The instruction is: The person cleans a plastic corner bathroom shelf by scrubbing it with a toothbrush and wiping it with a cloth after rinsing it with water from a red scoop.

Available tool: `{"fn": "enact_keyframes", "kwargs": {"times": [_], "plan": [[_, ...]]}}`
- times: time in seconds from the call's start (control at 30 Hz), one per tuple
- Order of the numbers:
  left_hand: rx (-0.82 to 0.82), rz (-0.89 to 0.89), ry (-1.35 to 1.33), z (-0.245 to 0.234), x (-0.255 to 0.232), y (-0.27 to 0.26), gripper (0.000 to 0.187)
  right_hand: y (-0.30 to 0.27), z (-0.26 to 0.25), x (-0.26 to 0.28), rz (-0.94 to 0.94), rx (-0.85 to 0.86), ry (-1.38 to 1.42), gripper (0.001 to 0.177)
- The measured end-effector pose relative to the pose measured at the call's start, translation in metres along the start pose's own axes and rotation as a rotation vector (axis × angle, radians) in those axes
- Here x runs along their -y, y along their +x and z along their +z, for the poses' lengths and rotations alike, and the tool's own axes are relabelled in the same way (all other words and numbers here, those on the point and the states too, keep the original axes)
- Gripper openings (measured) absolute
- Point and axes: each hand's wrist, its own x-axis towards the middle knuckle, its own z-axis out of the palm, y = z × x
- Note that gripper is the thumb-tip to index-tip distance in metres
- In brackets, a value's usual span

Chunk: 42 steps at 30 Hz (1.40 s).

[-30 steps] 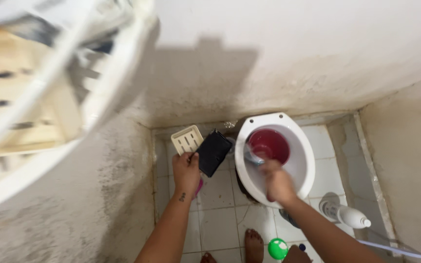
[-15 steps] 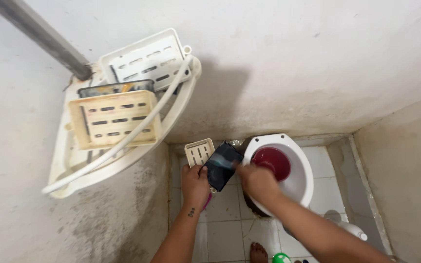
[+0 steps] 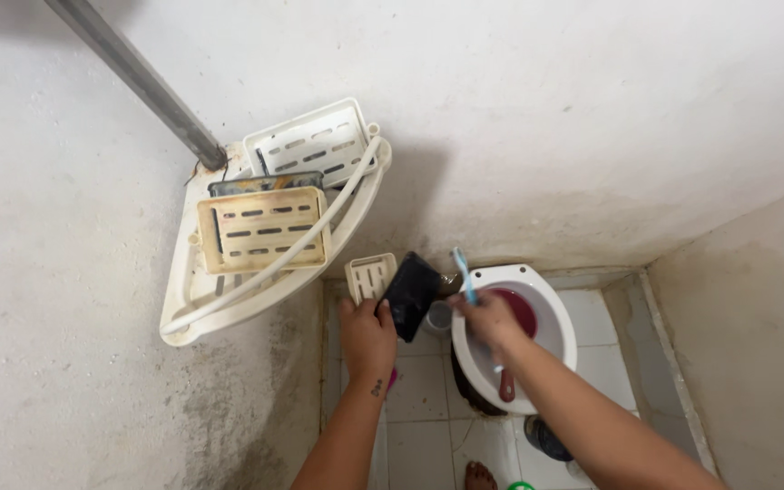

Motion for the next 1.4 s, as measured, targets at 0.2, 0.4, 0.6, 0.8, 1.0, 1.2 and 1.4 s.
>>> {"fn": "enact_keyframes", "kwargs": {"times": [0.2,0.4,0.6,0.8,1.0,1.2,1.4], "plan": [[0.105,0.103,-0.347,-0.004,-0.001,-0.003,0.023,-0.02,0.015,0.038,0.035,0.052,0.369,0.017],[0.136,-0.224,-0.318,-0.039,0.006,0.006,0.077,-0.041,-0.023,0.062,-0.914,-0.404,-0.809,0.013],[0.325,-0.663,-0.949,-0.039,0.001,-0.005,0.039,-0.063,0.001,0.079,-0.045,0.062,0.007,0.013],[0.313,-0.46,-1.018,-0.029,-0.011,-0.014,0.034,-0.082,0.021,0.09,0.015,0.278,0.249,0.02],[0.364,-0.475,-0.994,-0.044,-0.028,-0.016,0.047,-0.089,0.024,0.097,0.122,0.322,0.386,0.027],[0.379,-0.413,-0.883,-0.068,-0.047,-0.022,0.051,-0.102,0.028,0.101,0.039,0.345,0.305,0.033],[0.631,-0.524,-0.657,-0.078,-0.033,-0.019,0.032,-0.113,0.033,0.108,0.033,0.283,0.185,0.034]]}}
